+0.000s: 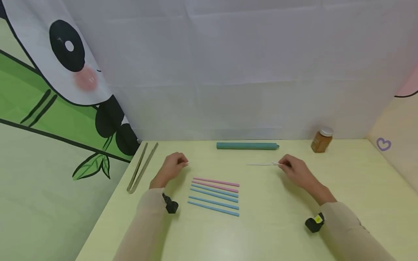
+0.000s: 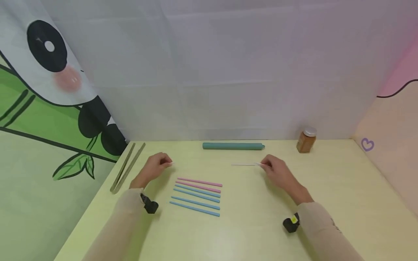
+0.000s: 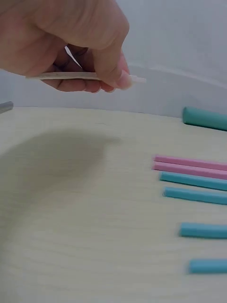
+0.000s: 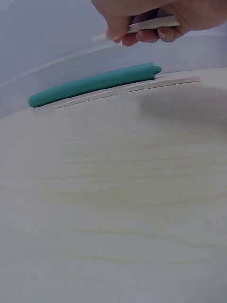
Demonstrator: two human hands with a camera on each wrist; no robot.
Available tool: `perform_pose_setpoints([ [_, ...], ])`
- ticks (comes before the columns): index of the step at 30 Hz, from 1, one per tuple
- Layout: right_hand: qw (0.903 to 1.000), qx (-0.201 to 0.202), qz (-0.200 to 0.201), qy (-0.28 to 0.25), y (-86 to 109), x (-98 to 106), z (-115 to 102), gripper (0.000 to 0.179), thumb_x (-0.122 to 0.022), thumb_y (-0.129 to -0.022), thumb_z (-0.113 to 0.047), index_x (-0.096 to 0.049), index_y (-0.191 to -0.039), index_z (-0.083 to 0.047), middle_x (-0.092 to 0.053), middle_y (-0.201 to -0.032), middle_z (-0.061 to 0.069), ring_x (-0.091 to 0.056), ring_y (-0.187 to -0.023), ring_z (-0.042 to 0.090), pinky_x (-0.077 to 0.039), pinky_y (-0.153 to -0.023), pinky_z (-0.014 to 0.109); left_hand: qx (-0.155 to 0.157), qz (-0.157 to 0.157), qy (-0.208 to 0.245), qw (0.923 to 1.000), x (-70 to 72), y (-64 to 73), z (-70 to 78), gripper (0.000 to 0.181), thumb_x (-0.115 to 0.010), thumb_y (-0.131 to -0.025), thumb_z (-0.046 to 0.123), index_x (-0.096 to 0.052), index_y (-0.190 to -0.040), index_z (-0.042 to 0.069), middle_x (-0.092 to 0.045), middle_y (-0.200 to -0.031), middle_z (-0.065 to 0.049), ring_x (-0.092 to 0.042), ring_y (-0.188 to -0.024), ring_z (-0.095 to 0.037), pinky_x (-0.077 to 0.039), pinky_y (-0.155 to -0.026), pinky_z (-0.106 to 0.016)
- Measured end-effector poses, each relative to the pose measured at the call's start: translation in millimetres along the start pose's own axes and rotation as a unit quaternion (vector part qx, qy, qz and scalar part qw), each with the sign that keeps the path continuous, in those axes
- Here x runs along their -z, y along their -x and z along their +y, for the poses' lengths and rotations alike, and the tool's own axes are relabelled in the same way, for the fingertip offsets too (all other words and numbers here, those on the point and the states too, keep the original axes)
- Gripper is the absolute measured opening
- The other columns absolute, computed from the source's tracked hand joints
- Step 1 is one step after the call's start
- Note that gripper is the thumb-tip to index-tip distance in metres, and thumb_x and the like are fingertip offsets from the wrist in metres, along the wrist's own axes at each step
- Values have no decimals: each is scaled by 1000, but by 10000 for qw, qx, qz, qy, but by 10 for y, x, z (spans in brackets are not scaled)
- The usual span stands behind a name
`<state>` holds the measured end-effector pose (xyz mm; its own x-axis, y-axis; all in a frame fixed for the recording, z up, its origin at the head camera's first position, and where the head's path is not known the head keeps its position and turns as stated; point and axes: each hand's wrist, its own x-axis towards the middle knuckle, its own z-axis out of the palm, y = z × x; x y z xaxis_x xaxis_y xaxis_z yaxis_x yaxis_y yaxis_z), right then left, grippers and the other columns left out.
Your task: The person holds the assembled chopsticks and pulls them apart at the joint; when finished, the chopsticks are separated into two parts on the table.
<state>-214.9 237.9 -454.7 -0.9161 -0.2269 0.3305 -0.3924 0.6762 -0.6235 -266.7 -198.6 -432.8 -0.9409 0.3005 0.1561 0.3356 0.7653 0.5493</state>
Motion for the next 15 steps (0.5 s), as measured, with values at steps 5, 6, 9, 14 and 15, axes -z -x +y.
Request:
perform_pose_setpoints([
  [5, 9996, -210, 133, 117, 201, 275, 168, 8, -60, -95, -11, -63, -97, -3, -62, -80, 8, -44, -64, 6, -39, -54, 22, 131, -18, 166, 9998, 53, 22, -1, 7, -62, -93, 10, -66, -94, 5, -62, -90, -9, -54, -78, -19, -46, -71, -32],
  [6, 9997, -158, 149, 113, 224, 289, 179, 8, -61, -94, -11, -64, -97, -4, -62, -81, 7, -44, -64, 5, -40, -54, 22, 75, -48, 190, 9998, 33, 2, 33, 7, -62, -93, 10, -66, -95, 4, -62, -90, -9, -54, -79, -18, -46, -71, -32],
  [9, 9997, 6, 213, 114, 280, 294, 210, 7, -64, -92, -10, -66, -96, -6, -61, -83, 3, -45, -66, 4, -41, -56, 21, -116, -173, 206, 9996, -52, -61, 161, 8, -63, -92, 10, -66, -96, 4, -61, -90, -9, -54, -79, -19, -47, -73, -33],
  [14, 9992, 153, 304, 207, 346, 267, 290, 7, -66, -89, -5, -68, -95, -6, -63, -87, 2, -46, -69, 1, -42, -58, 20, -273, -443, 291, 9982, -288, -169, 392, 9, -63, -93, 11, -67, -98, 5, -59, -87, -7, -52, -78, -17, -46, -72, -31],
  [15, 9992, 162, 306, 221, 352, 262, 310, 7, -66, -89, -4, -69, -95, -5, -63, -88, 3, -46, -70, 1, -42, -59, 19, -306, -501, 308, 9978, -349, -192, 437, 9, -62, -93, 11, -67, -98, 5, -58, -87, -6, -51, -78, -17, -46, -71, -30],
])
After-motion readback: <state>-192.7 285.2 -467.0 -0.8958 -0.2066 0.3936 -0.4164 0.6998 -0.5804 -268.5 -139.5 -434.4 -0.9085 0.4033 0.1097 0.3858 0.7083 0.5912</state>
